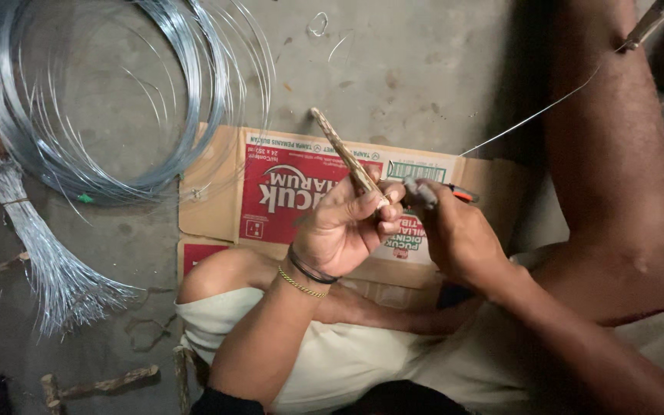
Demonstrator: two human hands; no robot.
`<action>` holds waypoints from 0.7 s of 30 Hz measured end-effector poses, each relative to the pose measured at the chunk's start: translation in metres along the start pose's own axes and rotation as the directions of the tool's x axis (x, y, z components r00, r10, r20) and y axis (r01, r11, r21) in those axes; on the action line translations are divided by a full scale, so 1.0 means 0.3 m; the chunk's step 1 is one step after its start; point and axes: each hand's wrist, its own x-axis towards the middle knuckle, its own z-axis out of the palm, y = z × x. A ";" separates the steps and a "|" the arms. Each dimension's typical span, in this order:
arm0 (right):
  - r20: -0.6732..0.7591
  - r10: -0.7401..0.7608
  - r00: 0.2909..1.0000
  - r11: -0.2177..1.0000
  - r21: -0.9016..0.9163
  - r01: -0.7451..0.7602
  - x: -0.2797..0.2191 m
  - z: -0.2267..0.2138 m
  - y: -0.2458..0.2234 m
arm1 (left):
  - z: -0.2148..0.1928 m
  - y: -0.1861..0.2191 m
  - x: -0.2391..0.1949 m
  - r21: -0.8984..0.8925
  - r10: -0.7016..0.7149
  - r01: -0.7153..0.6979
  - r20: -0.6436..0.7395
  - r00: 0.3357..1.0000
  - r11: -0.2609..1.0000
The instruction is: The person sits on the floor and wraps thin metal wire around small wooden sticks using pliers. They repeatedly cut wire, wrap it around the sticks, and secure the ends.
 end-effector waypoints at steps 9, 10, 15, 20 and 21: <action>-0.129 -0.348 0.929 0.904 -0.309 0.295 0.037 -0.072 -0.028 | -0.010 -0.001 -0.017 0.094 -0.010 0.017 -0.070 0.997 0.995; -0.124 -0.351 0.928 0.898 -0.324 0.296 0.039 -0.079 -0.035 | -0.012 0.000 -0.018 0.122 -0.003 0.012 -0.075 0.997 0.992; -0.122 -0.345 0.931 0.887 -0.365 0.281 0.039 -0.079 -0.045 | -0.025 0.003 -0.024 0.200 0.019 0.012 -0.152 0.988 0.980; -0.067 -0.252 0.965 0.936 -0.268 0.226 0.041 -0.055 -0.030 | -0.026 0.004 -0.028 0.198 0.014 0.028 -0.209 0.978 0.980; -0.059 -0.226 0.972 0.949 -0.240 0.206 0.039 -0.049 -0.029 | -0.025 0.003 -0.030 0.192 0.008 0.035 -0.219 0.976 0.981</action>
